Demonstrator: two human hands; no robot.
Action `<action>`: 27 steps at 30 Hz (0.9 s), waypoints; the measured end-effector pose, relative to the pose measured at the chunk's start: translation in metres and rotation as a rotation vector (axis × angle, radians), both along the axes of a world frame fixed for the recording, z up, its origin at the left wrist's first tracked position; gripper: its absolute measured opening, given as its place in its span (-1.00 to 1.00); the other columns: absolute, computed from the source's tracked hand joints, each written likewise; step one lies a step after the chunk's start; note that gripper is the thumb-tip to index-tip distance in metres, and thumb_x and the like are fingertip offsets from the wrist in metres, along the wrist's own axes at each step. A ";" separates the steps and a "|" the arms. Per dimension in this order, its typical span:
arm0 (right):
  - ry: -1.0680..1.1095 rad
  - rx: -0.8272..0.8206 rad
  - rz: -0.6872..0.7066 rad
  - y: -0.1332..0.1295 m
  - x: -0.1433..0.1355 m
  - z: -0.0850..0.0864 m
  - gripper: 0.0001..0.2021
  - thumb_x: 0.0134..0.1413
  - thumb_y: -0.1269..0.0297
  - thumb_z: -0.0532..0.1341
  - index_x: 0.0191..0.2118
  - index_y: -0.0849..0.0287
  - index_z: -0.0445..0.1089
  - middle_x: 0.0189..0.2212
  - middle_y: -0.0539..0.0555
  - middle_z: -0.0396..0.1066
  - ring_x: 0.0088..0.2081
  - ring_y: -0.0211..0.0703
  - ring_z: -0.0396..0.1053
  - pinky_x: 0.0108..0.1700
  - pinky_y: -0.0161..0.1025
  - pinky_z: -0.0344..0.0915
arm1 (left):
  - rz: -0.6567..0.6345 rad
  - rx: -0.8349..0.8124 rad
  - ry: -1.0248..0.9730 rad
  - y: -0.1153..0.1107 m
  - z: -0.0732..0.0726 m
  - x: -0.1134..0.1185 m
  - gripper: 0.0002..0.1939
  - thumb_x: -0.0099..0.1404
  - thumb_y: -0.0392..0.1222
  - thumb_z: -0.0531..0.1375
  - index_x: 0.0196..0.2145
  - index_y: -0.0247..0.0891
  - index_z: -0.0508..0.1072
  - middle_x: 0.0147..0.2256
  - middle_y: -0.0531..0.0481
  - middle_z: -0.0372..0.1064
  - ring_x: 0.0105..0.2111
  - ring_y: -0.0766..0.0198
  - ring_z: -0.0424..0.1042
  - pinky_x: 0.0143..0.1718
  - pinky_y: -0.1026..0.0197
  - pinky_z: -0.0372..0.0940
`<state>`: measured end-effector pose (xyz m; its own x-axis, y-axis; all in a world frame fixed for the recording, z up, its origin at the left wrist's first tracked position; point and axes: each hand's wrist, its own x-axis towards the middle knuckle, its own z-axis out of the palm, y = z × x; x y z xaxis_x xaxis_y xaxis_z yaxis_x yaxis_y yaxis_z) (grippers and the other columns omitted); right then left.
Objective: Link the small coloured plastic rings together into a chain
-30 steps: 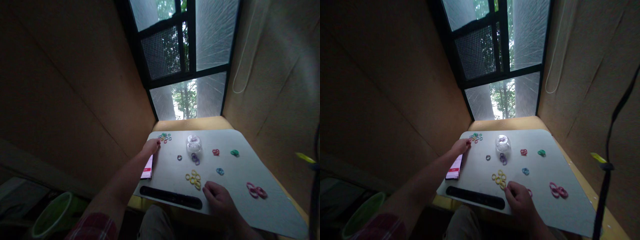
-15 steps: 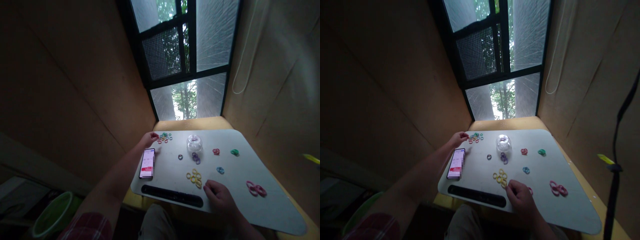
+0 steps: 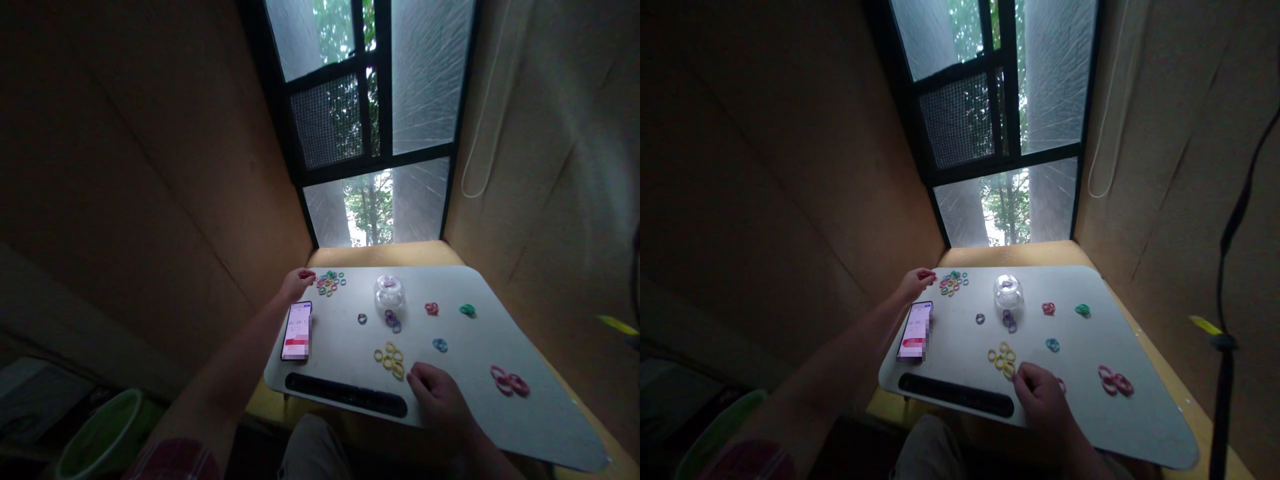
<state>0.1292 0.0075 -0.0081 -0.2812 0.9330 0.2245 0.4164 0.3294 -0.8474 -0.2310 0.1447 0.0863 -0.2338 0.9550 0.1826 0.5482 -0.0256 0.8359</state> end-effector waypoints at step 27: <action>0.140 0.071 0.011 0.002 -0.014 -0.002 -0.80 0.09 0.18 0.14 -0.30 0.18 0.43 -0.38 0.07 0.49 -0.32 -0.11 0.42 -0.25 -0.22 0.32 | -0.292 -0.004 -0.273 -0.149 -0.086 0.188 -0.75 0.10 -0.06 0.31 -0.35 -0.30 0.50 -0.45 -0.03 0.47 -0.47 0.30 0.39 -0.40 0.28 0.28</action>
<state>0.1154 0.0093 -0.0099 -0.2525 0.9104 0.3277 0.2917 0.3946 -0.8713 -0.0426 -0.0040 0.0001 0.0081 0.9891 0.1471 0.2760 -0.1436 0.9504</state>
